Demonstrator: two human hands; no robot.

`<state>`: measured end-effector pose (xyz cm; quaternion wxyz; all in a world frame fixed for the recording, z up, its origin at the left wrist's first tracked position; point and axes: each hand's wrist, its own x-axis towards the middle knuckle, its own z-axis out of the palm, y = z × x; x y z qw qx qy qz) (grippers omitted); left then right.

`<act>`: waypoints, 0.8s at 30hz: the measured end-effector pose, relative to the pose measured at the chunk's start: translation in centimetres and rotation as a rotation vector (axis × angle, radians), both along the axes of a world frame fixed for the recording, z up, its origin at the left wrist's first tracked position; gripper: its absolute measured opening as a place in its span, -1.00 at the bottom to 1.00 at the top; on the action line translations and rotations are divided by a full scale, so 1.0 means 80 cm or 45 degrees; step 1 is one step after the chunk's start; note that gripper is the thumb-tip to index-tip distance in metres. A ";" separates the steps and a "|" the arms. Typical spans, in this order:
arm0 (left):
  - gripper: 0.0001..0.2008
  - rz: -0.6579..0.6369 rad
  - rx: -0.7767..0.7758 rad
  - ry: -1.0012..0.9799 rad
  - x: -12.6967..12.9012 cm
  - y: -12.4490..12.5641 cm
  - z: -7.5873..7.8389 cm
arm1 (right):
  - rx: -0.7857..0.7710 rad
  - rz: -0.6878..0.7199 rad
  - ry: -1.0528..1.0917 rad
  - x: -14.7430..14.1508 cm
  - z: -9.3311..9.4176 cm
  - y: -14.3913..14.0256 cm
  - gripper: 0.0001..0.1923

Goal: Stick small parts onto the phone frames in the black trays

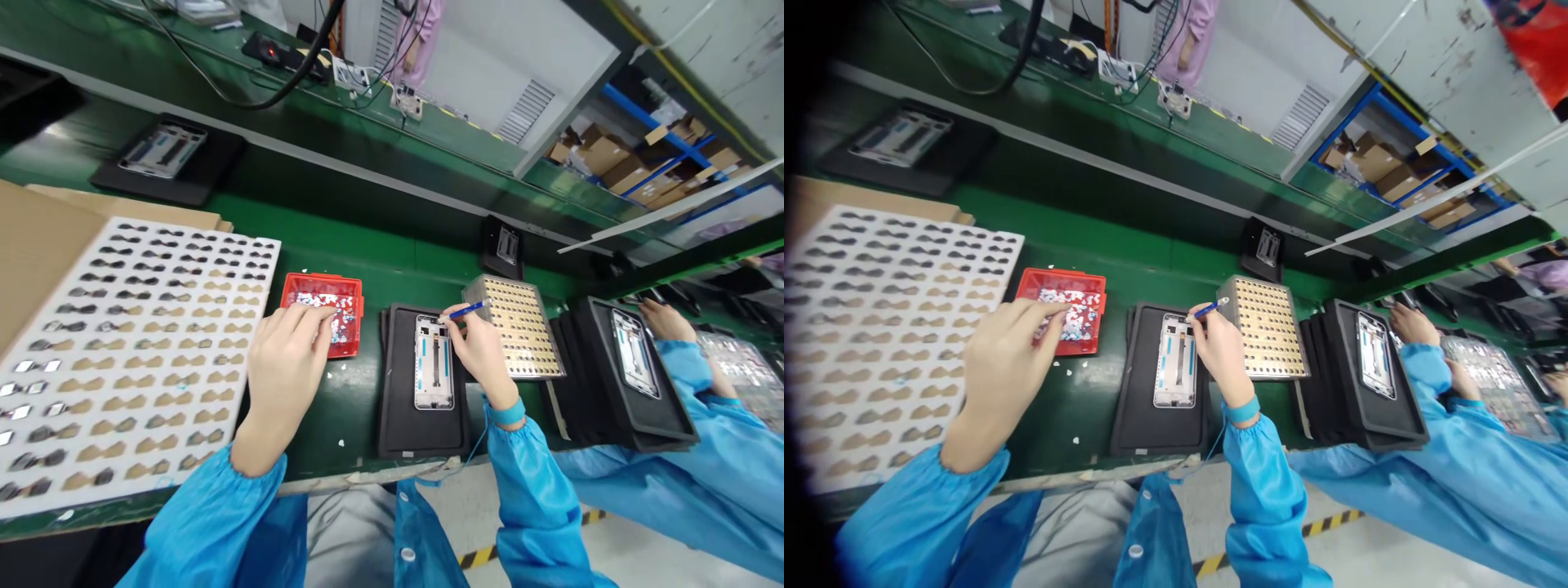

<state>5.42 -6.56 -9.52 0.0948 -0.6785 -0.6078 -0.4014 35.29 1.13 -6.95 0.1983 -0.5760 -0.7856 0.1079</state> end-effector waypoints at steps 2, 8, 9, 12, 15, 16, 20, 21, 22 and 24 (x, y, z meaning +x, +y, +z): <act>-0.77 0.002 -0.013 -0.019 0.001 0.001 -0.002 | 0.017 0.013 -0.051 0.000 0.001 0.002 -0.86; -0.79 -0.004 -0.020 -0.055 0.007 0.002 -0.004 | 0.037 0.067 -0.243 0.000 0.003 0.004 -0.84; -0.80 -0.005 -0.017 -0.059 0.009 0.002 -0.004 | 0.015 0.071 -0.275 -0.001 0.005 0.004 -0.83; -0.83 -0.024 -0.001 -0.064 0.013 -0.001 0.000 | -0.045 0.077 -0.375 -0.004 0.011 0.004 -0.79; -0.85 -0.065 0.024 -0.060 0.016 -0.007 0.004 | -0.077 0.064 -0.513 -0.011 0.018 0.002 -0.74; -0.84 -0.076 0.036 -0.063 0.017 -0.009 0.005 | -0.082 0.051 -0.563 -0.015 0.019 0.000 -0.73; -0.84 -0.128 0.065 -0.118 0.027 -0.022 0.012 | -0.116 0.012 -0.707 -0.026 0.024 -0.010 -0.71; -0.83 -0.157 0.057 -0.144 0.031 -0.028 0.012 | -0.132 0.018 -0.716 -0.027 0.025 -0.013 -0.71; -0.79 -0.193 0.035 -0.172 0.036 -0.035 0.013 | -0.148 0.025 -0.715 -0.027 0.025 -0.016 -0.72; -0.71 -0.277 -0.064 -0.243 0.050 -0.055 0.010 | -0.167 0.035 -0.695 -0.023 0.025 -0.020 -0.74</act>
